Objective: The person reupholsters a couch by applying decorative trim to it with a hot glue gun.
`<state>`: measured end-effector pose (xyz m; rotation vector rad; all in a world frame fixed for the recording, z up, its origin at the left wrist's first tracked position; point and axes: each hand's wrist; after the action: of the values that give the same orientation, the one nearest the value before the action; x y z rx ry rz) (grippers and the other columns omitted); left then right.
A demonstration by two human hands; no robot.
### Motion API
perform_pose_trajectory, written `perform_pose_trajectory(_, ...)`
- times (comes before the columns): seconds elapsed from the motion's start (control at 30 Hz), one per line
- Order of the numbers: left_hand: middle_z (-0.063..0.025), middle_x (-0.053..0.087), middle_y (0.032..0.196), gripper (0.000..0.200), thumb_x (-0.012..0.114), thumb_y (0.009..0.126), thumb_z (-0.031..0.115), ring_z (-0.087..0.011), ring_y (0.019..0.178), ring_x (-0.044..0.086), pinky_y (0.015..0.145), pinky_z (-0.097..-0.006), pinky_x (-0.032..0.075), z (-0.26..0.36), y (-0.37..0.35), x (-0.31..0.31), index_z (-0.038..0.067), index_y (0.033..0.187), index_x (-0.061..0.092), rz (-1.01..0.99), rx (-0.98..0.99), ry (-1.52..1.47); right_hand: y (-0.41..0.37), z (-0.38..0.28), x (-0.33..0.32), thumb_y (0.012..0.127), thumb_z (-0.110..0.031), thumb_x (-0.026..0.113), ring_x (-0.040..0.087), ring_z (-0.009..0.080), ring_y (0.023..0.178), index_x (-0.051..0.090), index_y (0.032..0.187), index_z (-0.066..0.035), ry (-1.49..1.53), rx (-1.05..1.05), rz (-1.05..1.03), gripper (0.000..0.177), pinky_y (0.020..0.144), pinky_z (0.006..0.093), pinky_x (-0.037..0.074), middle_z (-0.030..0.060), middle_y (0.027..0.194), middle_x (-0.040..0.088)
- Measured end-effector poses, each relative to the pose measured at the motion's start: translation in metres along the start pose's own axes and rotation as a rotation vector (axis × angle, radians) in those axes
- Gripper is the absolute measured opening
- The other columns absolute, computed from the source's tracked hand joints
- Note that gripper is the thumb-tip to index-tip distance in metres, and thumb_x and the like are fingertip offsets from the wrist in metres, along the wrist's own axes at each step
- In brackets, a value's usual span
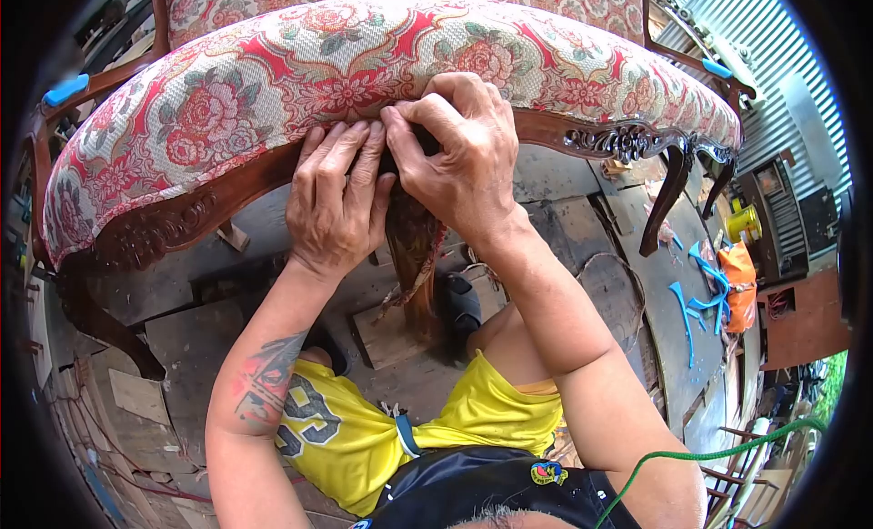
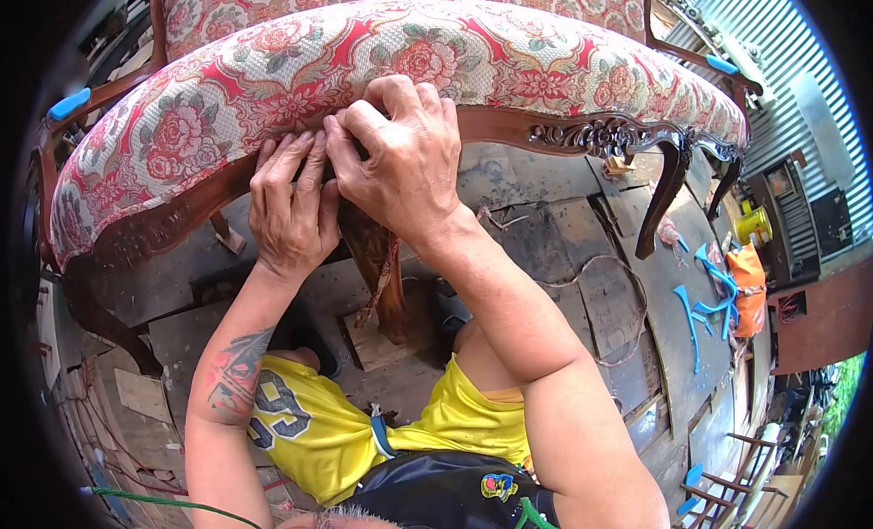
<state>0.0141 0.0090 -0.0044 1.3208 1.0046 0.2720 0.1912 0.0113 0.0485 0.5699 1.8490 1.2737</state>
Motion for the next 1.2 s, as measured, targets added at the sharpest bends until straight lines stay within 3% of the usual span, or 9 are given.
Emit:
perform_pose_trajectory(0.3, -0.0136, 0.065, 0.141, 0.045, 0.07, 0.105, 0.02, -0.0327, 0.134, 0.062, 0.121, -0.0506, 0.049, 0.002, 0.003, -0.004, 0.002, 0.147, 0.067, -0.01, -0.006, 0.0, 0.001, 0.003, -0.002, 0.088, -0.021, 0.085, 0.064, 0.0304, 0.092, 0.074, 0.083, -0.011, 0.003, -0.057, 0.005, 0.016, 0.079, 0.0457, 0.047, 0.0068, 0.1, 0.067)
perform_pose_trajectory(0.4, -0.0131, 0.065, 0.141, 0.045, 0.071, 0.103, 0.018, -0.0319, 0.133, 0.063, 0.121, -0.0497, 0.049, 0.004, 0.006, -0.007, 0.002, 0.145, 0.069, -0.007, -0.014, -0.004, 0.004, 0.001, -0.013, 0.086, -0.013, 0.078, 0.065, 0.0314, 0.095, 0.078, 0.092, -0.01, 0.053, -0.052, -0.043, 0.006, 0.083, 0.0453, 0.049, 0.0077, 0.101, 0.068)
perform_pose_trajectory(0.47, -0.0131, 0.066, 0.139, 0.043, 0.072, 0.102, 0.015, -0.0325, 0.13, 0.064, 0.119, -0.0492, 0.05, 0.003, 0.009, -0.009, 0.003, 0.143, 0.07, -0.006, -0.005, 0.012, 0.003, 0.005, -0.018, 0.081, -0.004, 0.072, 0.066, 0.032, 0.1, 0.081, 0.104, -0.011, 0.106, -0.064, -0.091, 0.025, 0.089, 0.0451, 0.052, 0.0085, 0.104, 0.068)
perform_pose_trajectory(0.6, -0.0102, 0.071, 0.131, 0.044, 0.075, 0.095, 0.006, -0.0309, 0.121, 0.069, 0.112, -0.045, 0.054, 0.001, 0.013, -0.01, 0.006, 0.139, 0.074, 0.023, 0.012, 0.061, 0.001, 0.013, -0.022, 0.08, -0.001, 0.071, 0.067, 0.0329, 0.102, 0.082, 0.107, -0.012, 0.12, -0.049, -0.144, 0.032, 0.094, 0.0458, 0.053, 0.0096, 0.106, 0.068)
perform_pose_trajectory(0.8, -0.0012, 0.075, 0.119, 0.041, 0.075, 0.091, 0.001, -0.0228, 0.107, 0.073, 0.096, -0.0375, 0.057, -0.007, 0.023, -0.015, 0.014, 0.129, 0.079, 0.036, 0.064, 0.178, 0.001, 0.015, -0.021, 0.082, -0.002, 0.072, 0.068, 0.0325, 0.103, 0.083, 0.106, -0.012, 0.156, -0.043, -0.13, 0.029, 0.096, 0.0465, 0.055, 0.0101, 0.105, 0.068)
perform_pose_trajectory(0.93, 0.0015, 0.075, 0.111, 0.037, 0.076, 0.089, 0.001, -0.0216, 0.095, 0.071, 0.087, -0.0377, 0.057, -0.011, 0.035, -0.023, 0.017, 0.122, 0.081, 0.006, 0.084, 0.174, 0.001, 0.018, -0.019, 0.085, -0.008, 0.073, 0.07, 0.0319, 0.105, 0.083, 0.105, -0.013, 0.151, -0.043, -0.127, 0.023, 0.096, 0.0467, 0.055, 0.0099, 0.105, 0.068)
perform_pose_trajectory(1.2, -0.0018, 0.075, 0.108, 0.035, 0.079, 0.085, -0.001, -0.024, 0.096, 0.071, 0.089, -0.0388, 0.059, -0.028, 0.052, -0.036, 0.014, 0.117, 0.083, -0.116, 0.143, 0.037, -0.001, 0.019, -0.02, 0.089, -0.012, 0.073, 0.07, 0.0327, 0.106, 0.084, 0.106, -0.013, 0.141, -0.001, -0.129, 0.02, 0.098, 0.0468, 0.055, 0.0102, 0.107, 0.071)
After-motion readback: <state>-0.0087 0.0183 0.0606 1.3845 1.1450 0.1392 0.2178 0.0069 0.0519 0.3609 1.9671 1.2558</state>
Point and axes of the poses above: each hand's wrist, its own y-axis towards the middle knuckle, its own x-axis out of the palm, z = x × y
